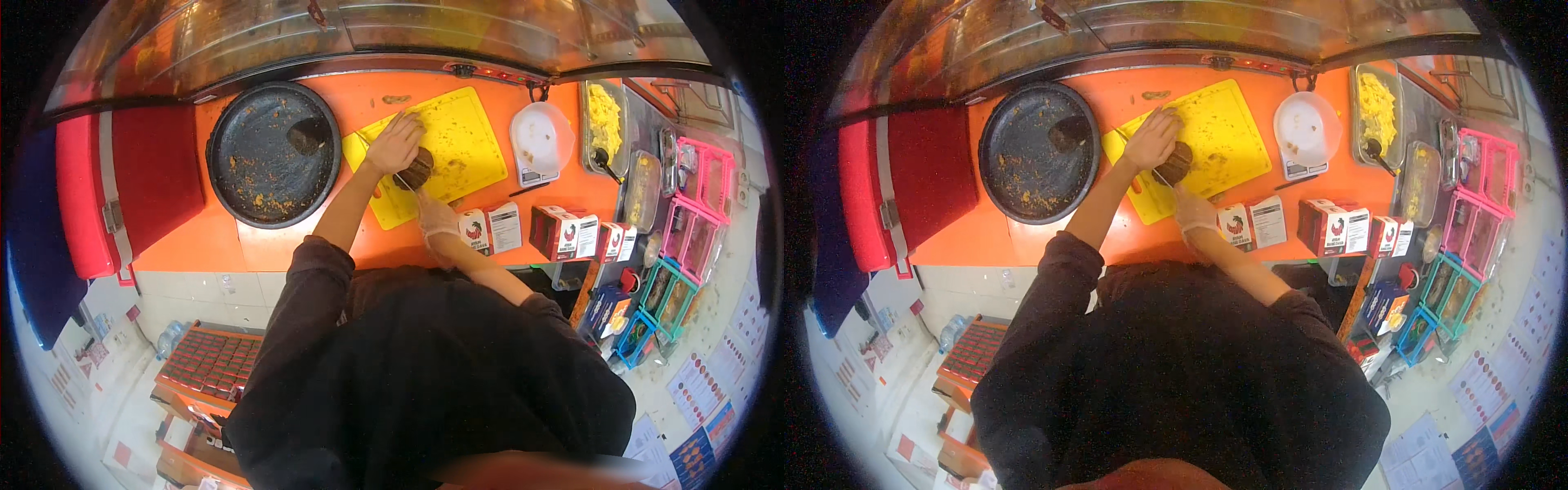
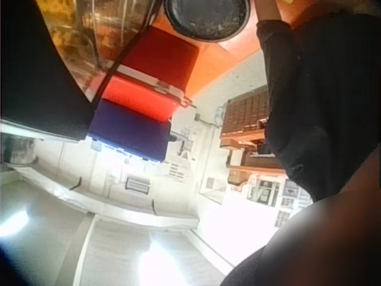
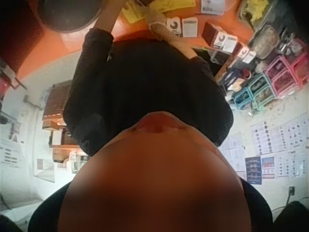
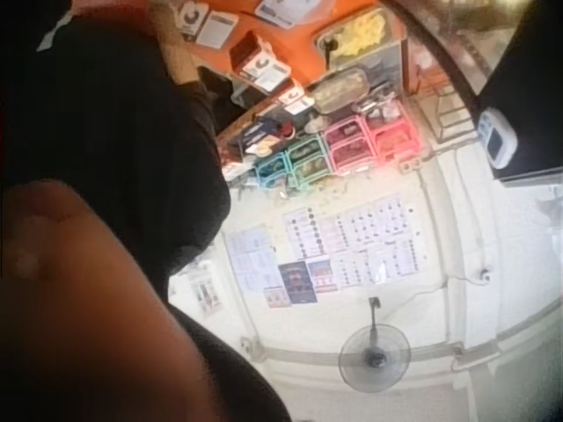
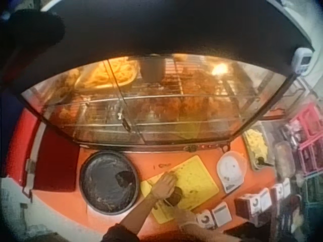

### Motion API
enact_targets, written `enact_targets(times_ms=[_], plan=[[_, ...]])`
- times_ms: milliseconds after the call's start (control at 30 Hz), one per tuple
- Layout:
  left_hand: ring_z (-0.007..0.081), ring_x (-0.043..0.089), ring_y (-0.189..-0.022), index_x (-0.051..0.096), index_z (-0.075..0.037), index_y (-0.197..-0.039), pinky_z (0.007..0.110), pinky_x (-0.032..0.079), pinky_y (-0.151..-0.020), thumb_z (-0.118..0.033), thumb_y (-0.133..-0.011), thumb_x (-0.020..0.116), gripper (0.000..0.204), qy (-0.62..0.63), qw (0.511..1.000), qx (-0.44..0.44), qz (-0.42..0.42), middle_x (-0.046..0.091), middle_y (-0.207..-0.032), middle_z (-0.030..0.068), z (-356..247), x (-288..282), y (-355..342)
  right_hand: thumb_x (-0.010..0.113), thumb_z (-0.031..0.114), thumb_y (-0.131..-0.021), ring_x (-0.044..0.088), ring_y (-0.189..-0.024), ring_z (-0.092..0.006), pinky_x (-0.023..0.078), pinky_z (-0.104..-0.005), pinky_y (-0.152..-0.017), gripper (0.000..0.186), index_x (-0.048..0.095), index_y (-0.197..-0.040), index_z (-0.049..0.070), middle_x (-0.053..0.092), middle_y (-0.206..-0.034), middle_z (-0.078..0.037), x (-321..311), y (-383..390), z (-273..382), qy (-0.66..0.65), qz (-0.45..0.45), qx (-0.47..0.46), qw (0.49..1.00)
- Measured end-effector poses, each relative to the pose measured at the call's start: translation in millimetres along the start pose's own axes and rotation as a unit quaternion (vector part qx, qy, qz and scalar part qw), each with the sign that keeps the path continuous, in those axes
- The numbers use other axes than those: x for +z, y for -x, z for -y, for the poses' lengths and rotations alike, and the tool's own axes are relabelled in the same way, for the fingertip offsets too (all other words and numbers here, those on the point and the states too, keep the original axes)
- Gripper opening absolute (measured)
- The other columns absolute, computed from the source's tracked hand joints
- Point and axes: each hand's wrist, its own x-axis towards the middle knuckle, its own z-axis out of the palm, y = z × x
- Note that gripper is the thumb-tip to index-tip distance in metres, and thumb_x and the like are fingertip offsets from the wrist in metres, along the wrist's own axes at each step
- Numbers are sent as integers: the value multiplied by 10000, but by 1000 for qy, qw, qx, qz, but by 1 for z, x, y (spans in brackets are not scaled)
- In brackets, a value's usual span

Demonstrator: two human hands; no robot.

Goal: The person prepares multiple food orders by placing items into boxes and bags, including scooping food from a container, cutting a food item on a board with a knife, and labeling the packages with a pen.

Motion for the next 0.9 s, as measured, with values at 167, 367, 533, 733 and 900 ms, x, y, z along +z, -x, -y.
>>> enact_targets(times_ms=[167,367,533,733,900], plan=[[325,370,-1269,509,-32,-1163,481,214,-1125,-152,-837,509,347,-18,996,-5,-87,500,-1193,138,-13,-26,-8,442,252,-924,634,-776,-391,494,-494,-640,227,474,-1097,109,640,-839,-212,5,13,1,-18,-40,33,998],[386,403,-1208,514,-16,-1137,515,264,-1052,-46,-801,539,338,9,946,-63,-316,492,-1180,159,-26,-102,23,445,265,-910,621,-753,-411,479,-509,-645,298,474,-1137,75,634,-819,-226,-52,33,14,-107,-106,134,979],[408,408,-1191,528,6,-1131,511,302,-1012,-38,-803,522,331,8,933,-161,-323,492,-1192,211,-44,-65,67,465,178,-897,652,-764,-335,503,-439,-618,253,516,-1130,93,655,-847,-156,-67,-20,-42,24,-217,147,965],[396,445,-1157,542,8,-1111,498,327,-986,-33,-848,474,275,5,937,-190,-295,532,-1139,202,-78,-45,100,466,205,-895,559,-964,-331,467,-416,-807,250,550,-1119,129,578,-1001,-185,-58,-43,-84,106,-292,13,950],[367,477,-1070,578,10,-1001,475,352,-950,-112,-891,490,186,-23,923,-219,-316,526,-1081,194,-110,-42,91,499,167,-869,618,-868,-293,485,-397,-676,220,594,-1059,110,609,-997,-125,-134,-54,-133,2,-443,76,893]])
